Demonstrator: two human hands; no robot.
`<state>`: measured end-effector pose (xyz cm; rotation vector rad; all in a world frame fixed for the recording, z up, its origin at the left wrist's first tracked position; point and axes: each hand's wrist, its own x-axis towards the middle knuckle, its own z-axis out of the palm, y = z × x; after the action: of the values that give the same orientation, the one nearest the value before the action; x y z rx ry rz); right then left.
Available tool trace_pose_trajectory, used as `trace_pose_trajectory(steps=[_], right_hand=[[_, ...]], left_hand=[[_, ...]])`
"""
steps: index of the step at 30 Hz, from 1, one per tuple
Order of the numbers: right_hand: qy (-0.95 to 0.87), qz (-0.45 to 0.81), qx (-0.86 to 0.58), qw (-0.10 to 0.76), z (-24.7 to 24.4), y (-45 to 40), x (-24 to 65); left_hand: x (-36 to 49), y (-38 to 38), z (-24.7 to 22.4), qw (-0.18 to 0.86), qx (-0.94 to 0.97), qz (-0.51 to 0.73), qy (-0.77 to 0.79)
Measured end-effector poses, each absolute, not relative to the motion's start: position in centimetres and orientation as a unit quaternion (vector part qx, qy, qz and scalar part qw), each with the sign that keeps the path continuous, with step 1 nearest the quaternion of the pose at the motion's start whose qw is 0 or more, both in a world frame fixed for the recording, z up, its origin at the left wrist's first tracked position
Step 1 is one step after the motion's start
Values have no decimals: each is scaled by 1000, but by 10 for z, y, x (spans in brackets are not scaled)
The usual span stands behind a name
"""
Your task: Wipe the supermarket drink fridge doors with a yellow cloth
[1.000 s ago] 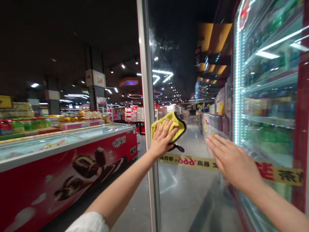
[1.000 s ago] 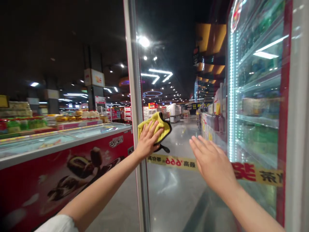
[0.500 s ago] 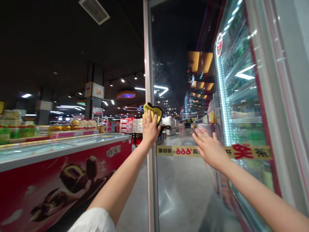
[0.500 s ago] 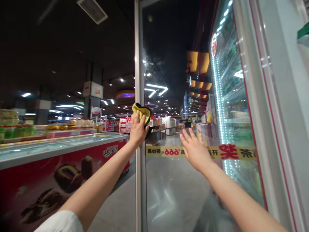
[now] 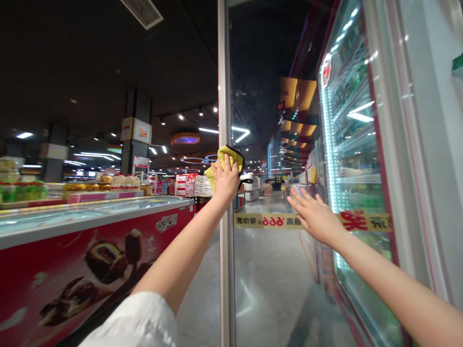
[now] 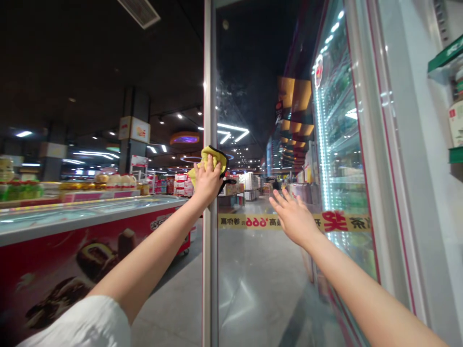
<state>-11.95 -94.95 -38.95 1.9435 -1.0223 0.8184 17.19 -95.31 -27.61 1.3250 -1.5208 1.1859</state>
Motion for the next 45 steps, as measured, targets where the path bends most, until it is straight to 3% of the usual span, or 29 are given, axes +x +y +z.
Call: trace_pose_trajectory(steps=[3, 8, 10, 15, 18, 24, 26, 31, 34, 41, 43, 45], right_hand=[[-401, 324, 763, 390, -391, -947, -120], [-398, 330, 761, 392, -392, -942, -122], [-394, 334, 764, 386, -392, -941, -123], [-385, 347, 773, 365, -392, -941, -126], [-377, 352, 775, 364, -393, -943, -127], [-349, 371, 795, 329, -395, -948, -134], [-328, 378, 809, 309, -394, -951, -141], [-298, 410, 805, 309, -392, -949, -172], [-347, 430, 757, 350, -397, -940, -190], [-408, 426, 736, 333, -416, -937, -205], [-393, 429, 750, 314, -418, -942, -208], [-376, 431, 764, 298, -418, -947, -213]], left_hand=[[162, -951, -279, 404, 508, 469, -599], [172, -942, -378, 385, 488, 477, -622], [175, -941, -394, 410, 479, 465, -622], [143, -958, -329, 525, 458, 416, -584], [120, -966, -306, 532, 455, 410, -585], [142, -948, -399, 357, 418, 457, -699], [150, -946, -407, 363, 438, 439, -695], [113, -965, -317, 518, 479, 384, -596], [79, -972, -280, 504, 453, 395, -620], [96, -954, -370, 237, 332, 458, -790], [110, -951, -374, 289, 391, 453, -748], [109, -953, -355, 408, 474, 433, -650]])
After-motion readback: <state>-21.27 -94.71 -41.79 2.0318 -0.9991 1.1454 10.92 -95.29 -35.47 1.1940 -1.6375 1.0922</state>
